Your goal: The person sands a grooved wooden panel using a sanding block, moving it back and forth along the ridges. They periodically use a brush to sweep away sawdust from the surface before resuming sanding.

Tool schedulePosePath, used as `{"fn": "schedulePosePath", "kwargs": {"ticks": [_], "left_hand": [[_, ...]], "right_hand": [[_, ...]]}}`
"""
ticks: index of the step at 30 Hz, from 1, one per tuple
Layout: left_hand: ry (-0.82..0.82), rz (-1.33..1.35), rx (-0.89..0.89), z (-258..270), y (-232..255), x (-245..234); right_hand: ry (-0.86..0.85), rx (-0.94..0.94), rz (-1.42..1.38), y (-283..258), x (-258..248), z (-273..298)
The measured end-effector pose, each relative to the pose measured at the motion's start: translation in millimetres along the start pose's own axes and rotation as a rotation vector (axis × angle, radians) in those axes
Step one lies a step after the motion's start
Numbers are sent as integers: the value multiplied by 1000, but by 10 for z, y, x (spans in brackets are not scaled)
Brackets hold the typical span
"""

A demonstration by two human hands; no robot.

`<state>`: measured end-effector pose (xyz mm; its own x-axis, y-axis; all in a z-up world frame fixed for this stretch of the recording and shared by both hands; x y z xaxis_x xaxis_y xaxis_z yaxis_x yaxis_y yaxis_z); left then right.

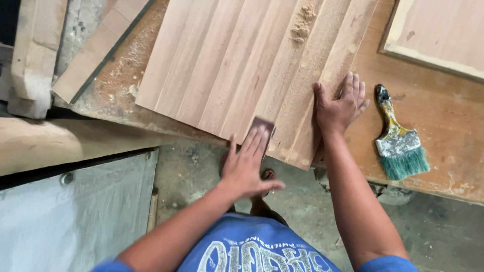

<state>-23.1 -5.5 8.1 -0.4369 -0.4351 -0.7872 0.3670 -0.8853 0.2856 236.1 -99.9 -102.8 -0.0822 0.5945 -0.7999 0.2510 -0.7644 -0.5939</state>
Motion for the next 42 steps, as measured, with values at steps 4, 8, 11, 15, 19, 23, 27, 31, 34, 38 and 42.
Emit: {"fn": "schedulePosePath", "kwargs": {"ticks": [4, 8, 11, 15, 19, 23, 27, 31, 34, 38, 42], "left_hand": [[72, -93, 21, -735, -72, -335], [296, -43, 23, -1508, -167, -673], [263, -12, 34, -754, -83, -418], [44, 18, 5, -100, -23, 97], [207, 11, 22, -1263, -57, -579], [285, -42, -12, -1490, -97, -633], [270, -54, 60, -192, -76, 139], [308, -79, 33, -888, -145, -139], [379, -48, 31, -1686, -257, -511], [383, -64, 38, -1102, -131, -359], [415, -126, 78, 1, -96, 639]], "right_hand": [[5, -8, 1, -38, -24, 26], [26, -32, 15, 22, 28, 67], [9, -34, 14, 68, 0, 83], [22, -16, 25, 20, 7, 35], [38, -38, 11, 9, -8, -26], [42, -60, 50, 59, 34, -77], [10, -7, 42, 53, 33, 11], [16, -3, 28, 11, 35, -11], [31, -5, 29, 59, 74, 71], [54, -64, 34, 106, 17, 19], [4, -53, 28, 98, 17, 27]]}}
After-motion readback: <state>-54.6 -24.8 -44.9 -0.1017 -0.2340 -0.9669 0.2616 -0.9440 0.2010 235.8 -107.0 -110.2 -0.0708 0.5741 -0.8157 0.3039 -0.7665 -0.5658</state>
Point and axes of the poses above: each hand's wrist, its own z-axis away from the middle knuckle, its own x-axis out of the palm, y = z × x, the point moved 1 cm from there along -z, towards the middle knuckle
